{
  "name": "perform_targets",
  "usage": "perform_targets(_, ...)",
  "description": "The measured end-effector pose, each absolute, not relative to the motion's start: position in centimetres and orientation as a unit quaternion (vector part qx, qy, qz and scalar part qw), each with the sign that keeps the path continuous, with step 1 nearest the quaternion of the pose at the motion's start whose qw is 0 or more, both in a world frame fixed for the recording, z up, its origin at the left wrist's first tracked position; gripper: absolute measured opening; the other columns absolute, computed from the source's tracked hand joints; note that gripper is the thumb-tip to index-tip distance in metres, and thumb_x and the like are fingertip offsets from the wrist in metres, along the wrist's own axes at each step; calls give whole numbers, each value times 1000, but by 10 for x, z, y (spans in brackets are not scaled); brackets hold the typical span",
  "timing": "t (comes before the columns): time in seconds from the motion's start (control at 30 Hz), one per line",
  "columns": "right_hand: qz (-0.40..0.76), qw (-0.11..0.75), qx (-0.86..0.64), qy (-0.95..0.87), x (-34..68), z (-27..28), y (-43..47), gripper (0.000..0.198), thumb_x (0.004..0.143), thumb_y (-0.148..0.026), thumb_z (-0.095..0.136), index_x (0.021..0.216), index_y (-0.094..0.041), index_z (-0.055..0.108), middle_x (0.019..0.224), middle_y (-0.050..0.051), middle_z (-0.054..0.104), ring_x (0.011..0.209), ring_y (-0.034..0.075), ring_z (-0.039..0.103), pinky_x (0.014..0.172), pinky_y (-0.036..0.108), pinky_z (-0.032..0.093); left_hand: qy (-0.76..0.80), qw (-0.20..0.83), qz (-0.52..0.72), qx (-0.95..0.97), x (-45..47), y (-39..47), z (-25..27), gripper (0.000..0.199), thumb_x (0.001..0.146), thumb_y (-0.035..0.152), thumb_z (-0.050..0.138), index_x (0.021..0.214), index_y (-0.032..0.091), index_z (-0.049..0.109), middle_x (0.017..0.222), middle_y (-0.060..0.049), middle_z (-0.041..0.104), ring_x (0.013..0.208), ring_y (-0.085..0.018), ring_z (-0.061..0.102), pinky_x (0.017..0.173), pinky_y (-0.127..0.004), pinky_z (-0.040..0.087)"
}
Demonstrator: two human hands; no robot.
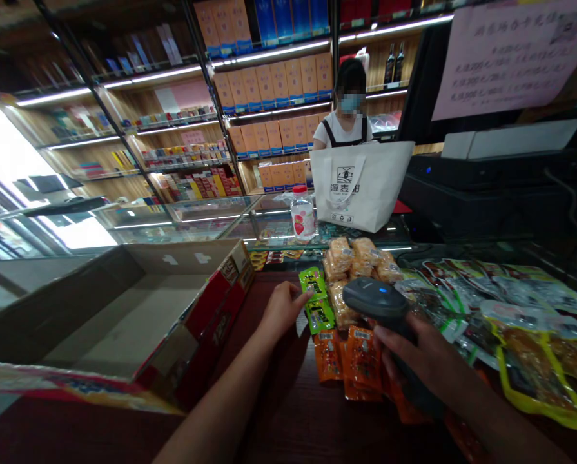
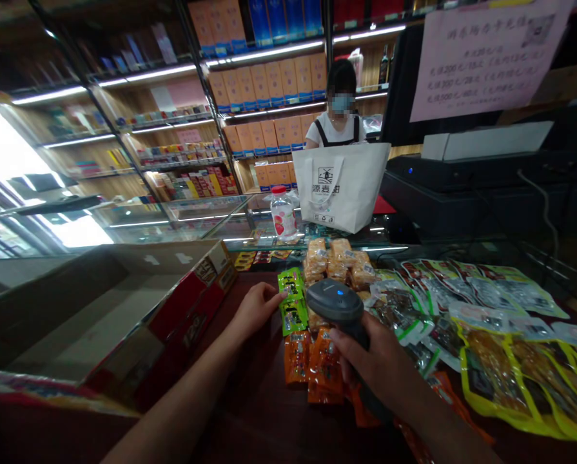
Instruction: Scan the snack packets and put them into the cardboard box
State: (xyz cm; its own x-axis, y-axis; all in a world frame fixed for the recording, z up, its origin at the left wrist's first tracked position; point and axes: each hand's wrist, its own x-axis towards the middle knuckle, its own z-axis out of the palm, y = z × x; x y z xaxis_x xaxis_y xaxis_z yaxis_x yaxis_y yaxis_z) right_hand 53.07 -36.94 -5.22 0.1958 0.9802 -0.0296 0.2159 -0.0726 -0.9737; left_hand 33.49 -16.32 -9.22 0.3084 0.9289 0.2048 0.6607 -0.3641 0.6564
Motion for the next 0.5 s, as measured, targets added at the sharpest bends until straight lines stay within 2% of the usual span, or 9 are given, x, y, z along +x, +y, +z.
perform_targets(0.07,405,470,-610,-493,531,-52,-369,31,93,-52,55,91,-21,55,53,-3,63,47,17,59,46,27,43,516,245,294,766,339,-156,-100,29,75,45,74,70,19,63,77,-7,67,81,-25,63,74,-34,46)
perform_targets(0.23,418,477,-601,-486,532,-54,-368,26,94,-47,56,88,-21,54,53,-4,63,46,16,60,46,26,42,516,293,323,737,344,-153,-107,24,68,35,77,61,19,61,66,-2,63,72,-21,61,66,-28,43)
perform_targets(0.37,416,479,-604,-482,532,-55,-367,26,94,-46,56,87,-21,55,51,-4,63,46,16,59,46,26,42,503,335,376,703,347,-152,-108,23,68,38,74,65,19,62,70,-1,63,71,-18,59,64,-27,43)
perform_targets(0.5,406,480,-606,-486,532,-57,-366,28,93,-48,57,87,-21,55,51,-4,62,46,16,59,47,26,42,469,387,422,673,343,-164,-93,32,72,49,70,72,19,61,71,1,62,66,-15,56,62,-25,43)
